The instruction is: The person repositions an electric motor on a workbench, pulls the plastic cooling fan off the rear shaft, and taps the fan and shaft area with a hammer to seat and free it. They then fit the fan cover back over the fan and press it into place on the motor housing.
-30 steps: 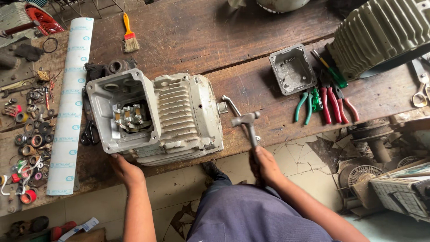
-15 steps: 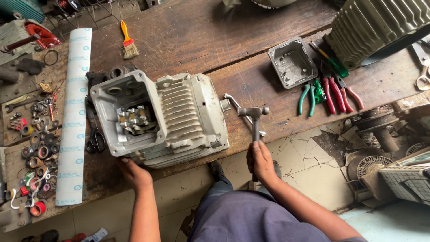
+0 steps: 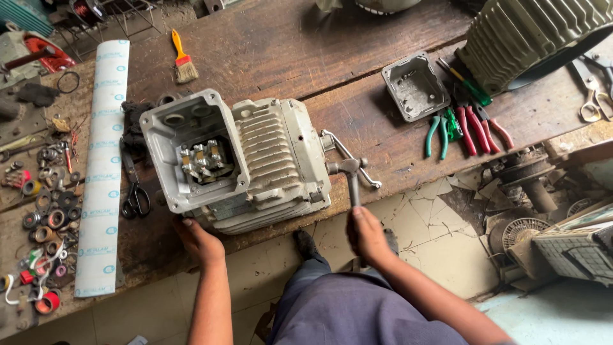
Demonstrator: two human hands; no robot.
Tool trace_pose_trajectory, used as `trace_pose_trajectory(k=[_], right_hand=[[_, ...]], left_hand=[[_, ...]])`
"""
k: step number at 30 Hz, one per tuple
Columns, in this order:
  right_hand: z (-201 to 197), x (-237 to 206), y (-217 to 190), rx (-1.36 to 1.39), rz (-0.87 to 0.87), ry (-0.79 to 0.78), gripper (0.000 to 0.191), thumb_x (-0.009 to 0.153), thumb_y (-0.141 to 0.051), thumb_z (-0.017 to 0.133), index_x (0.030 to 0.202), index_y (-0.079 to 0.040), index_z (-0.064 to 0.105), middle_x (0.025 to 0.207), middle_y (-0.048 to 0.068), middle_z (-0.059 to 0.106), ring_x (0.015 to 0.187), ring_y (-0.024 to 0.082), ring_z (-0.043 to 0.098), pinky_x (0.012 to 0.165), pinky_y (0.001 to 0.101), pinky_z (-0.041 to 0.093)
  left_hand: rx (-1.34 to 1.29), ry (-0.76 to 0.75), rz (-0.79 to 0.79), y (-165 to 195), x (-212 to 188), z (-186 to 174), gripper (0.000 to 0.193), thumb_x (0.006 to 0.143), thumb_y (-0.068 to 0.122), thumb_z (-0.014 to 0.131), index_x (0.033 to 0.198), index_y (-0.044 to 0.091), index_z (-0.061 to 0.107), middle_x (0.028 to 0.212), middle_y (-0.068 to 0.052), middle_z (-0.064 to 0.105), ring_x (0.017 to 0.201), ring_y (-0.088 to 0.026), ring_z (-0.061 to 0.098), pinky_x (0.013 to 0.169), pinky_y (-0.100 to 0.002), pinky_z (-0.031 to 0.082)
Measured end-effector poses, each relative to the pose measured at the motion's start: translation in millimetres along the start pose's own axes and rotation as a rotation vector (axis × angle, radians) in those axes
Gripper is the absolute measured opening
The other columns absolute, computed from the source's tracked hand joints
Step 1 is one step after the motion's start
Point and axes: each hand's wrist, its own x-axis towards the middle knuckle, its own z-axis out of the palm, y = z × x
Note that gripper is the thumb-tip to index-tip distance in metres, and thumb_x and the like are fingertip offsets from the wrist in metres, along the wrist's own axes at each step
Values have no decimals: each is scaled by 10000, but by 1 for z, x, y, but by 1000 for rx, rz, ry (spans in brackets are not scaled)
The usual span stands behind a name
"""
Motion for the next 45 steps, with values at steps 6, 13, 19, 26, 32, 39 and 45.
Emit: trace_pose_trajectory(k=[6,13,19,26,32,39,45], right_hand=[[-18,6,-8,64,-157,114,317,1087,-375,398,937,-113,493,590,25,454,416,123,416,358,283,356],[4,6,-13,-33,-40,-31,295,1061,-355,452,954,-87,514,633,21,484,444,124,437,372,292,378],[17,8,-15,-49,-57,-56,316,1057,-375,442,989,-81,536,626,20,483,448,115,440,380,283,385],[25,14,-14,1,-38,-132,345,1067,-391,428,997,-74,544,631,19,488,454,128,439,383,293,379],[-7,9,-42,108,-113,46,348,1076,-406,392,1019,-91,530,644,19,487,476,129,449,394,286,385],[29,6,-16,181,-95,-12,243,1087,-343,461,1004,-115,463,659,13,463,489,140,456,420,291,400],[-9,2,-30,57,-81,158,281,1072,-365,420,986,-109,494,637,25,480,462,133,445,389,300,375]], left_hand=[[-30,-52,25,6,1,-2,733,1096,584,356,1512,-17,416,1523,-208,496,1390,-341,480,1180,-413,331],[-65,-68,21,9,4,-1,759,1088,611,344,1540,2,382,1537,-196,471,1400,-328,459,1175,-416,323],[-59,-70,43,6,8,-3,762,1089,605,343,1530,-15,390,1539,-203,473,1415,-329,458,1189,-419,317],[-58,-44,15,4,12,-2,752,1093,570,356,1552,-27,357,1578,-217,430,1444,-339,425,1200,-416,295],[-65,-49,-17,1,14,-2,758,1082,561,354,1560,-27,348,1590,-224,429,1454,-341,423,1215,-411,294],[-32,-12,-92,-6,11,1,780,1081,560,343,1597,-21,278,1663,-237,312,1525,-353,329,1238,-425,241],[-1,10,-86,-8,10,3,773,1092,555,335,1600,-24,279,1672,-236,297,1531,-351,320,1239,-425,239]])
